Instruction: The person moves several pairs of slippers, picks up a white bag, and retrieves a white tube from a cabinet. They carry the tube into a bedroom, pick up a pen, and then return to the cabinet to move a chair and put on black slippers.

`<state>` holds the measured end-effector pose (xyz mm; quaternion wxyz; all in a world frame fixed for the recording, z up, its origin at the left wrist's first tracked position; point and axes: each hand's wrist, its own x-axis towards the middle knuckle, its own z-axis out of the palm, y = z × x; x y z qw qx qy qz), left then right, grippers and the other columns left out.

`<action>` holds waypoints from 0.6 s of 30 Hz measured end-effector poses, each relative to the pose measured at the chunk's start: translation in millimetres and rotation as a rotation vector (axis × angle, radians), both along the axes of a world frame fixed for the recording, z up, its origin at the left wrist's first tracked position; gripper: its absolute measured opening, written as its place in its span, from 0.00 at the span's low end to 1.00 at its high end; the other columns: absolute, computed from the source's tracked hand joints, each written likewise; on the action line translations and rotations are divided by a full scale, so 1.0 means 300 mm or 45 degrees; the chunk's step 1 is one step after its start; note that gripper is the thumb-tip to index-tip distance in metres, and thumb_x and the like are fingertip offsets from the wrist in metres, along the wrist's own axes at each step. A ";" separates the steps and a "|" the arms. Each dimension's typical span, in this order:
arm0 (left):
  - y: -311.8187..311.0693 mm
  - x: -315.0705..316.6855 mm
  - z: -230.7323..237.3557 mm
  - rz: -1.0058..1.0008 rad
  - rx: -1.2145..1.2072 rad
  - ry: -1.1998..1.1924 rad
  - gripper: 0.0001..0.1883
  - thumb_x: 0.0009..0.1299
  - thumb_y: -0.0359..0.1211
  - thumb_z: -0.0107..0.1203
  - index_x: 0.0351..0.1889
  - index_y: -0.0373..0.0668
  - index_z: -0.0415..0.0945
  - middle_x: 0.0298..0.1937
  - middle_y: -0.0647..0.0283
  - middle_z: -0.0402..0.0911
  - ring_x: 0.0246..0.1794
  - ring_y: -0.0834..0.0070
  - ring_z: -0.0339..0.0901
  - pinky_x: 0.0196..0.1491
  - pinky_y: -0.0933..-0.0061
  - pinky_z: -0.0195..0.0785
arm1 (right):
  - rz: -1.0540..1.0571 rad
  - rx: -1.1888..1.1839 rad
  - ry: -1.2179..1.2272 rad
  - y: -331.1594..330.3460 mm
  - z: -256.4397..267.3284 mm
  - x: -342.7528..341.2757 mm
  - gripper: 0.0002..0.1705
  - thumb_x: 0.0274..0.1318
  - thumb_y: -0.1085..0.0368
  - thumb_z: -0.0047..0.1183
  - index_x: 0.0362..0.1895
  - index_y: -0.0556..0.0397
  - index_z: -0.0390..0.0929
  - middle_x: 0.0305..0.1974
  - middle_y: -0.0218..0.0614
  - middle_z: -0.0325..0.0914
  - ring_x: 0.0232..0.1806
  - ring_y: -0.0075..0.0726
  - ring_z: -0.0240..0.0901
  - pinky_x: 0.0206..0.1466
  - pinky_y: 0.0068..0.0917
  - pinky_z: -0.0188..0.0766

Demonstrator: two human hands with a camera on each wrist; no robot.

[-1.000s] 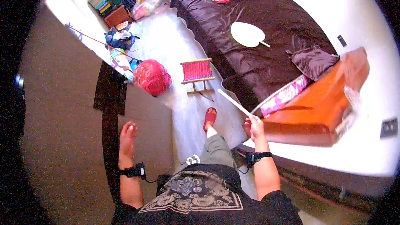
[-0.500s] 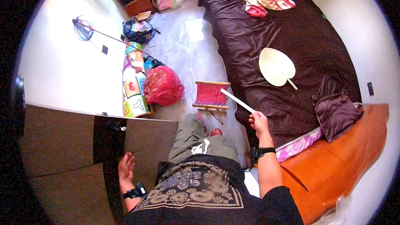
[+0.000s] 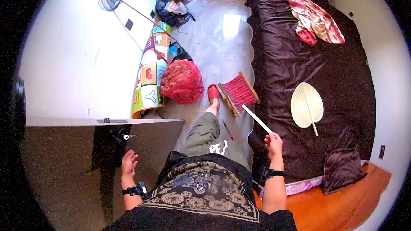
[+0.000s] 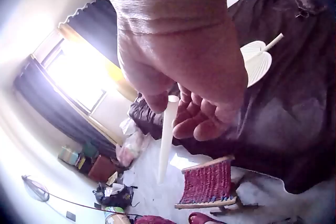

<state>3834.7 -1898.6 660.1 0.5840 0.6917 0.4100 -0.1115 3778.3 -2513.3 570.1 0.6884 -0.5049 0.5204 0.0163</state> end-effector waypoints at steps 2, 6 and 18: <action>-0.023 0.032 0.006 0.024 0.073 0.048 0.20 0.66 0.41 0.54 0.53 0.46 0.68 0.44 0.73 0.73 0.42 0.81 0.70 0.41 0.77 0.60 | 0.040 -0.002 0.049 0.007 0.014 0.101 0.10 0.61 0.57 0.46 0.40 0.46 0.73 0.28 0.22 0.73 0.26 0.19 0.69 0.25 0.19 0.65; -0.033 0.084 -0.036 0.003 0.265 0.097 0.20 0.65 0.37 0.52 0.53 0.40 0.67 0.41 0.69 0.73 0.39 0.81 0.69 0.39 0.78 0.61 | 0.173 0.024 0.100 -0.015 -0.009 0.360 0.07 0.60 0.55 0.47 0.37 0.41 0.72 0.28 0.21 0.73 0.26 0.20 0.70 0.27 0.21 0.65; -0.011 0.164 -0.262 0.352 0.261 0.297 0.20 0.64 0.32 0.52 0.54 0.40 0.66 0.33 0.67 0.73 0.26 0.81 0.67 0.26 0.79 0.59 | 0.367 -0.256 0.355 -0.141 0.057 1.126 0.11 0.60 0.54 0.46 0.34 0.47 0.70 0.24 0.24 0.67 0.18 0.20 0.62 0.14 0.18 0.52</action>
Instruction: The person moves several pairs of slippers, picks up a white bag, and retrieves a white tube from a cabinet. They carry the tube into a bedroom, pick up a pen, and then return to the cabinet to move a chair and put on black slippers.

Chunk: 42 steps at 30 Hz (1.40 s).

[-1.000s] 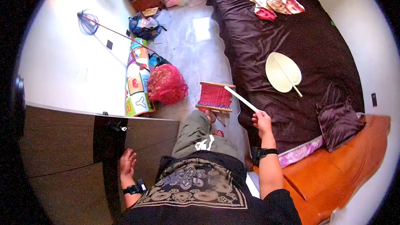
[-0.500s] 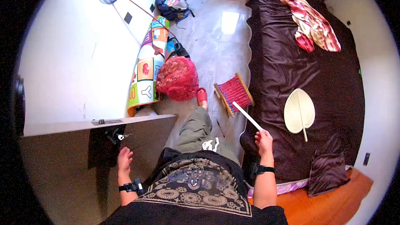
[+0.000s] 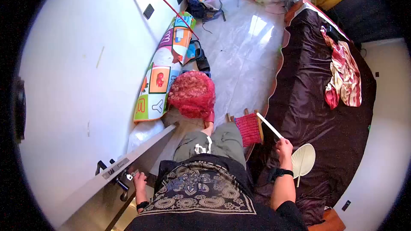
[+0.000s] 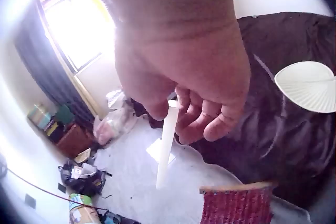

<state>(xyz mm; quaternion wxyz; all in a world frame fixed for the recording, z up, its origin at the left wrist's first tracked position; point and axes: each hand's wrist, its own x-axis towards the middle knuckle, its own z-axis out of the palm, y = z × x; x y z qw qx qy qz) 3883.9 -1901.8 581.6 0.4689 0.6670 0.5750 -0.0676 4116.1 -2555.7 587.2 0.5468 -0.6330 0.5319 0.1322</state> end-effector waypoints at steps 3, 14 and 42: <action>-0.102 0.158 0.064 0.041 -0.223 0.192 0.19 0.65 0.33 0.53 0.54 0.41 0.68 0.40 0.68 0.74 0.28 0.82 0.71 0.27 0.80 0.60 | -0.066 0.019 0.017 -0.075 -0.030 -0.015 0.12 0.60 0.54 0.44 0.30 0.48 0.67 0.19 0.25 0.64 0.13 0.22 0.58 0.10 0.20 0.48; -0.179 0.758 0.030 -0.265 -0.338 0.226 0.19 0.66 0.38 0.52 0.53 0.41 0.69 0.39 0.66 0.76 0.32 0.80 0.73 0.27 0.81 0.60 | -0.421 0.100 0.508 -0.043 -0.036 0.008 0.17 0.60 0.51 0.44 0.25 0.48 0.69 0.15 0.28 0.65 0.13 0.27 0.60 0.14 0.27 0.54; -0.495 2.605 0.003 -0.929 0.044 0.121 0.20 0.64 0.37 0.53 0.50 0.33 0.71 0.46 0.51 0.77 0.49 0.64 0.74 0.52 0.68 0.65 | -0.798 0.252 0.372 -0.328 -0.063 1.296 0.16 0.60 0.48 0.43 0.27 0.42 0.71 0.20 0.20 0.70 0.17 0.19 0.67 0.16 0.19 0.61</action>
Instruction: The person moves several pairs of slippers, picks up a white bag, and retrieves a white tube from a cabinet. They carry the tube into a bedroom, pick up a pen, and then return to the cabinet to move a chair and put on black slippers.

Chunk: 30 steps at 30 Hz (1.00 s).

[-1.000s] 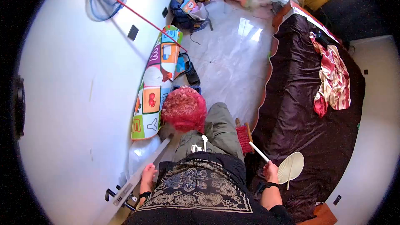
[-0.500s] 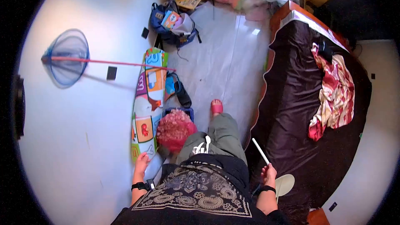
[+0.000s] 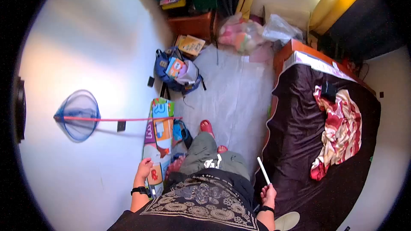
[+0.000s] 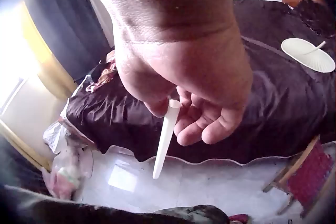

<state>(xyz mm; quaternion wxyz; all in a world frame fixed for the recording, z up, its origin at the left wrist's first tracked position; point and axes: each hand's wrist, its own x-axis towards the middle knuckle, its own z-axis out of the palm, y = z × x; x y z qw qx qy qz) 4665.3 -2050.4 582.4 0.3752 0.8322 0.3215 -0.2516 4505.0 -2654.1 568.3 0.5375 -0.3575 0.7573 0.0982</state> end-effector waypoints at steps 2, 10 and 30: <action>-0.009 0.149 -0.001 -0.077 -0.036 -0.002 0.20 0.63 0.38 0.53 0.49 0.34 0.71 0.46 0.51 0.77 0.50 0.64 0.73 0.52 0.68 0.64 | 0.027 -0.001 0.020 0.025 -0.008 0.087 0.16 0.60 0.48 0.43 0.27 0.43 0.70 0.19 0.21 0.70 0.16 0.20 0.67 0.15 0.19 0.61; 0.051 0.787 -0.019 -0.067 -0.155 -0.244 0.19 0.63 0.36 0.53 0.49 0.34 0.71 0.37 0.58 0.78 0.36 0.72 0.75 0.41 0.72 0.69 | 0.334 -0.124 -0.095 0.066 -0.038 0.695 0.16 0.59 0.54 0.45 0.26 0.51 0.71 0.18 0.28 0.69 0.13 0.24 0.63 0.12 0.23 0.57; 0.051 0.897 -0.008 0.793 -0.026 -0.374 0.13 0.66 0.32 0.51 0.45 0.34 0.72 0.32 0.64 0.76 0.30 0.78 0.72 0.34 0.77 0.67 | 1.425 -0.910 -1.715 0.430 0.754 3.328 0.14 0.58 0.59 0.50 0.33 0.59 0.77 0.19 0.24 0.69 0.20 0.15 0.61 0.23 0.16 0.56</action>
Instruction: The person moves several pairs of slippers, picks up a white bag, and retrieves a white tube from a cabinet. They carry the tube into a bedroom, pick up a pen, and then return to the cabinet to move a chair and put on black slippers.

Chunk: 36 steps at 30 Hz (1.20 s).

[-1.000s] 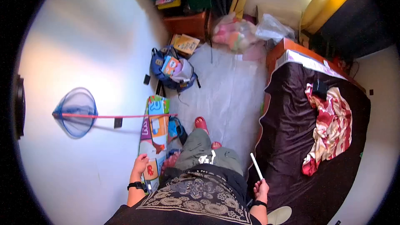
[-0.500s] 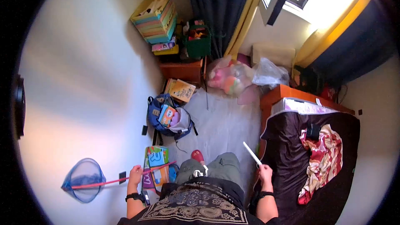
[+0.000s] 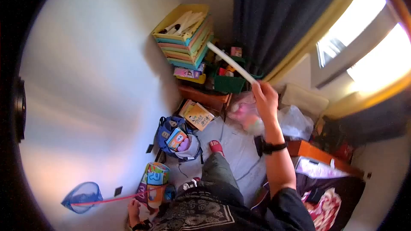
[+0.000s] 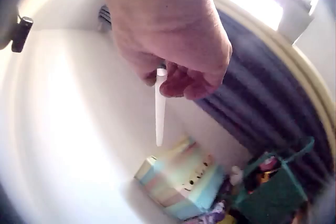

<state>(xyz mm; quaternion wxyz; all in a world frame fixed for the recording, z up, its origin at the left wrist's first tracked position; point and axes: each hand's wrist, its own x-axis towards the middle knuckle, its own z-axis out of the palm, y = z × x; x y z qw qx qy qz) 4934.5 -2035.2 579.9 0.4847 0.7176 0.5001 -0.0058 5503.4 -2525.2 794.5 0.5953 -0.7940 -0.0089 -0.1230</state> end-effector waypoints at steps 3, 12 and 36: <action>-0.226 0.073 0.209 0.349 -0.092 0.169 0.16 0.67 0.34 0.50 0.47 0.33 0.70 0.43 0.57 0.76 0.41 0.74 0.73 0.44 0.75 0.67 | 0.058 -0.261 -0.126 0.166 0.068 0.389 0.17 0.55 0.55 0.53 0.34 0.58 0.78 0.18 0.26 0.73 0.22 0.18 0.67 0.25 0.19 0.62; -0.885 -0.107 0.313 0.786 0.018 0.150 0.19 0.66 0.35 0.49 0.51 0.32 0.69 0.45 0.57 0.76 0.43 0.71 0.72 0.46 0.71 0.67 | 0.579 -0.584 -0.187 0.724 0.085 0.807 0.30 0.53 0.45 0.52 0.53 0.52 0.72 0.44 0.42 0.77 0.45 0.39 0.75 0.48 0.33 0.68; -2.228 -0.693 0.877 2.156 0.978 0.165 0.13 0.68 0.27 0.50 0.51 0.38 0.71 0.42 0.69 0.73 0.41 0.84 0.69 0.44 0.84 0.63 | 2.916 0.646 -1.070 0.923 0.624 -1.104 0.21 0.63 0.62 0.41 0.55 0.62 0.65 0.46 0.41 0.68 0.37 0.29 0.59 0.39 0.27 0.57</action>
